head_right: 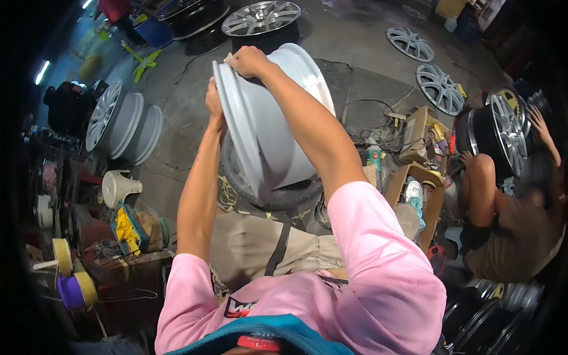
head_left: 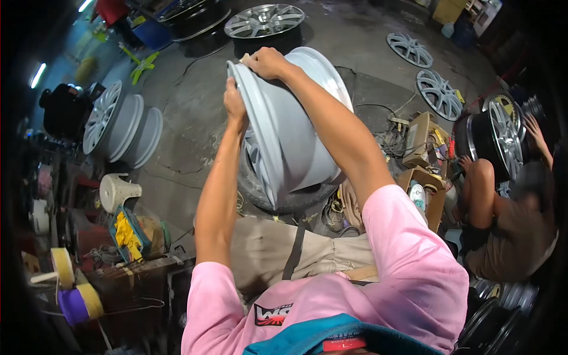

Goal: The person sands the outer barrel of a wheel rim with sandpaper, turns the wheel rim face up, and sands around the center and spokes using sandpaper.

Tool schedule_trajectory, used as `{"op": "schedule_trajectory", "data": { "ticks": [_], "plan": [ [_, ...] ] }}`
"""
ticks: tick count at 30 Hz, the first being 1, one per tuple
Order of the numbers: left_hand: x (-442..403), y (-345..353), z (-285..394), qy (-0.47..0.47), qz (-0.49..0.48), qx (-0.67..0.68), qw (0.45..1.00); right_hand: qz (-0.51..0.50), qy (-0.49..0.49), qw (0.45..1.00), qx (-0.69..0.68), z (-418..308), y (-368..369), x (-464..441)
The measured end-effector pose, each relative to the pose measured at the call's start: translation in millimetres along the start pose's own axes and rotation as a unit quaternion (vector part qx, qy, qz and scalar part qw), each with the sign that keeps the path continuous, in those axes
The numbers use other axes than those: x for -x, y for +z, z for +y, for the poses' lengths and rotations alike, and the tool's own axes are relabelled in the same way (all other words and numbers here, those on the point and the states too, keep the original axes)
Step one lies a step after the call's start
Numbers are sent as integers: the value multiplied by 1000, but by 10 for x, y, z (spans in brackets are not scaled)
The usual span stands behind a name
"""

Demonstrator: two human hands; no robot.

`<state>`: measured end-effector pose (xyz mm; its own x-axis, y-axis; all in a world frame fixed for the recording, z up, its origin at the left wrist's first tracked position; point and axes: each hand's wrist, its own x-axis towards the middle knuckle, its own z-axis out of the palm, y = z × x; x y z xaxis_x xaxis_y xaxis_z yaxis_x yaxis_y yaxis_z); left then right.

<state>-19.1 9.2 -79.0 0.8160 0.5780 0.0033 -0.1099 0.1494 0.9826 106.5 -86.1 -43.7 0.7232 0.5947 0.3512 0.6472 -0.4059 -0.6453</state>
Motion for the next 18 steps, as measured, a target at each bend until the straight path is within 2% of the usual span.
{"op": "schedule_trajectory", "data": {
  "ticks": [2, 4, 5, 6, 7, 8, 9, 11, 12, 14, 16, 18],
  "plan": [
    [-9, -21, -49, 57, -14, -36, 998, 14, -43, 998, 45, -10, -137, 493],
    [-3, -55, -134, 101, -10, -78, 992, 175, -187, 965, 62, -39, -156, 1459],
    [18, -36, -111, 88, -14, -71, 994, 163, -222, 949, 153, -4, -177, 1997],
    [50, -8, -60, 76, -19, -65, 995, 144, -205, 954, 164, 114, -154, 2603],
    [127, 37, 25, 63, 3, -77, 995, 126, -194, 957, 173, 288, -180, 2970],
    [109, 50, 40, 63, 9, -74, 995, 146, -222, 940, 214, 480, -299, 2984],
    [111, 53, 19, 43, 3, -55, 998, 165, -242, 923, 251, 612, -361, 2971],
    [94, 66, -30, 8, -6, -19, 1000, 154, -134, 924, 324, 399, -700, 2411],
    [52, 57, -33, 12, -7, -19, 1000, 150, -136, 939, 279, 407, -775, 2000],
    [36, 20, -53, 10, -11, 14, 1000, 67, -89, 969, 221, 491, -794, 1106],
    [61, 2, -2, 8, -17, 17, 1000, -67, -3, 967, 246, 658, -701, 262],
    [12, -21, -24, 29, -6, -6, 1000, -98, 3, 957, 273, 696, -524, -70]
  ]
}}
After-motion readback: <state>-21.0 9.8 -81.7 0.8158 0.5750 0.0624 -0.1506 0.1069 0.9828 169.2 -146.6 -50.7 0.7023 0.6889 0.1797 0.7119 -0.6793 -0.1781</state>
